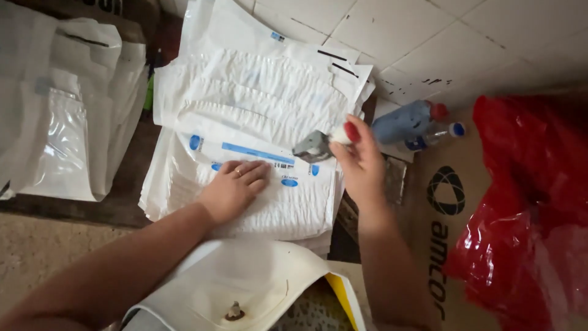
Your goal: Stamping plastic cheese bags with a manual hand stamp for labeling.
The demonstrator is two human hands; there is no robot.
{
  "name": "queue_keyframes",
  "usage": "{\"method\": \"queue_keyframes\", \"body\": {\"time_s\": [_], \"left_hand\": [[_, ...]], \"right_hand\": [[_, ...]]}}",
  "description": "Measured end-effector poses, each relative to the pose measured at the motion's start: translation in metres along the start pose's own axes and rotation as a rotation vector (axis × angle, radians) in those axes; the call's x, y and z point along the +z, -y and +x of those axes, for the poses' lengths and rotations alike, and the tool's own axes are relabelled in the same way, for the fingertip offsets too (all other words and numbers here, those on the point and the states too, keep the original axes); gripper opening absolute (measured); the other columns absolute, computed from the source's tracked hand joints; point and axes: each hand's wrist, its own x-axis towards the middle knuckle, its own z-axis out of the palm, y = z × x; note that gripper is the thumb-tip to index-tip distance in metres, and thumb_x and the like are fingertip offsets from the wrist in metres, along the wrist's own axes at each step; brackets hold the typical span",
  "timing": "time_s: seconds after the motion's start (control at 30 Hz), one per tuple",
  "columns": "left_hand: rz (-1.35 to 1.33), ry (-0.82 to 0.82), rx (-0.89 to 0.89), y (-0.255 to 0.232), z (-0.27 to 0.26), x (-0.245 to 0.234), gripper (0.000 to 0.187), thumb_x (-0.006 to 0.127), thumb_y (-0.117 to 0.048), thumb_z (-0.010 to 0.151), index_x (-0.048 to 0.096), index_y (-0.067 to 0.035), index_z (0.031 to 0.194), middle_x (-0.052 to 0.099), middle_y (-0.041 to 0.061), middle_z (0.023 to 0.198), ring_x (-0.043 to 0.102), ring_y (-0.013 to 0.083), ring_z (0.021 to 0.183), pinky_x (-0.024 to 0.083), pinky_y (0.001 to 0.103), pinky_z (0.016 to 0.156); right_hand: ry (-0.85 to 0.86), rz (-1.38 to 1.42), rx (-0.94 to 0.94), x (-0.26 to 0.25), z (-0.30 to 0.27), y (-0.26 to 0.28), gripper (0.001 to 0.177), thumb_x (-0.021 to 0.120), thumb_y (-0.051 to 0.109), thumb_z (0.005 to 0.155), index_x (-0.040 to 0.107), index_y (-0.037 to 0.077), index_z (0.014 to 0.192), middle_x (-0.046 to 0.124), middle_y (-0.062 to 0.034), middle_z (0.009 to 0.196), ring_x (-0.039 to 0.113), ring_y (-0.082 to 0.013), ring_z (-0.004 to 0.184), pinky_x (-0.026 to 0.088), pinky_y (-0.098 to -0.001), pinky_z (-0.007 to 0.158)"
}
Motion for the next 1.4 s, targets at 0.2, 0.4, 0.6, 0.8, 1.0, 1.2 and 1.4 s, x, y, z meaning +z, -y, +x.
{"method": "queue_keyframes", "body": {"time_s": [0.2, 0.4, 0.6, 0.8, 1.0, 1.2, 1.4], "left_hand": [[0.036, 0.044, -0.001, 0.003, 0.001, 0.000, 0.025, 0.053, -0.027, 0.098, 0.062, -0.022, 0.122, 0.061, 0.004, 0.137, 0.049, 0.0232, 0.139, 0.039, 0.051, 0.104], [0.035, 0.081, -0.034, -0.003, 0.006, -0.013, 0.033, 0.068, -0.028, 0.087, 0.063, -0.023, 0.119, 0.062, 0.002, 0.136, 0.050, 0.0210, 0.139, 0.040, 0.048, 0.105], [0.033, 0.115, -0.062, -0.004, 0.006, -0.018, 0.035, 0.072, -0.028, 0.084, 0.063, -0.024, 0.118, 0.061, 0.000, 0.137, 0.048, 0.0201, 0.140, 0.040, 0.048, 0.106], [-0.040, 0.161, -0.064, 0.000, 0.006, -0.019, 0.037, 0.074, -0.023, 0.086, 0.064, -0.021, 0.122, 0.062, 0.005, 0.138, 0.048, 0.0237, 0.141, 0.041, 0.049, 0.106], [0.021, 0.154, -0.008, 0.028, 0.016, -0.006, 0.016, 0.068, -0.023, 0.091, 0.070, -0.019, 0.106, 0.074, 0.007, 0.111, 0.074, 0.0275, 0.102, 0.057, 0.046, 0.083], [0.285, 0.287, 0.035, 0.045, 0.100, -0.077, 0.011, 0.064, -0.015, 0.091, 0.065, -0.022, 0.083, 0.071, -0.001, 0.079, 0.074, 0.0247, 0.071, 0.055, 0.038, 0.056], [0.358, 0.109, -0.056, 0.108, 0.138, -0.032, 0.015, 0.070, -0.036, 0.091, 0.069, -0.023, 0.084, 0.066, -0.001, 0.088, 0.072, 0.0258, 0.084, 0.052, 0.040, 0.069]], "right_hand": [[-0.205, -0.020, 0.046, -0.039, -0.032, 0.007, 0.056, 0.073, 0.002, 0.094, 0.053, 0.007, 0.146, 0.069, -0.0229, 0.119, 0.069, -0.0255, 0.104, 0.063, -0.0358, 0.088], [-0.352, -0.058, 0.103, -0.073, -0.058, -0.030, 0.055, 0.067, 0.003, 0.099, 0.048, 0.008, 0.150, 0.068, -0.0173, 0.120, 0.064, -0.0188, 0.104, 0.058, -0.0302, 0.085], [-0.455, -0.118, 0.116, -0.097, -0.083, -0.064, 0.055, 0.068, 0.006, 0.101, 0.047, 0.007, 0.152, 0.065, -0.0202, 0.121, 0.061, -0.0226, 0.109, 0.055, -0.0376, 0.095], [-0.528, -0.122, 0.134, -0.098, -0.089, -0.067, 0.055, 0.070, 0.006, 0.100, 0.048, 0.009, 0.150, 0.064, -0.0224, 0.128, 0.060, -0.0233, 0.114, 0.052, -0.0396, 0.100], [-0.542, -0.180, 0.095, -0.116, -0.089, -0.077, 0.055, 0.070, 0.003, 0.098, 0.048, 0.003, 0.148, 0.062, -0.0217, 0.126, 0.061, -0.0246, 0.114, 0.050, -0.0383, 0.105], [-0.489, -0.528, -0.142, -0.109, -0.057, -0.090, 0.050, 0.076, -0.006, 0.091, 0.063, 0.000, 0.139, 0.068, -0.0283, 0.118, 0.068, -0.0360, 0.110, 0.054, -0.0410, 0.095], [-0.394, -0.692, -0.005, -0.093, -0.040, -0.090, 0.048, 0.076, 0.013, 0.094, 0.064, 0.017, 0.140, 0.069, -0.0188, 0.125, 0.066, -0.0346, 0.116, 0.056, -0.0431, 0.098]]}}
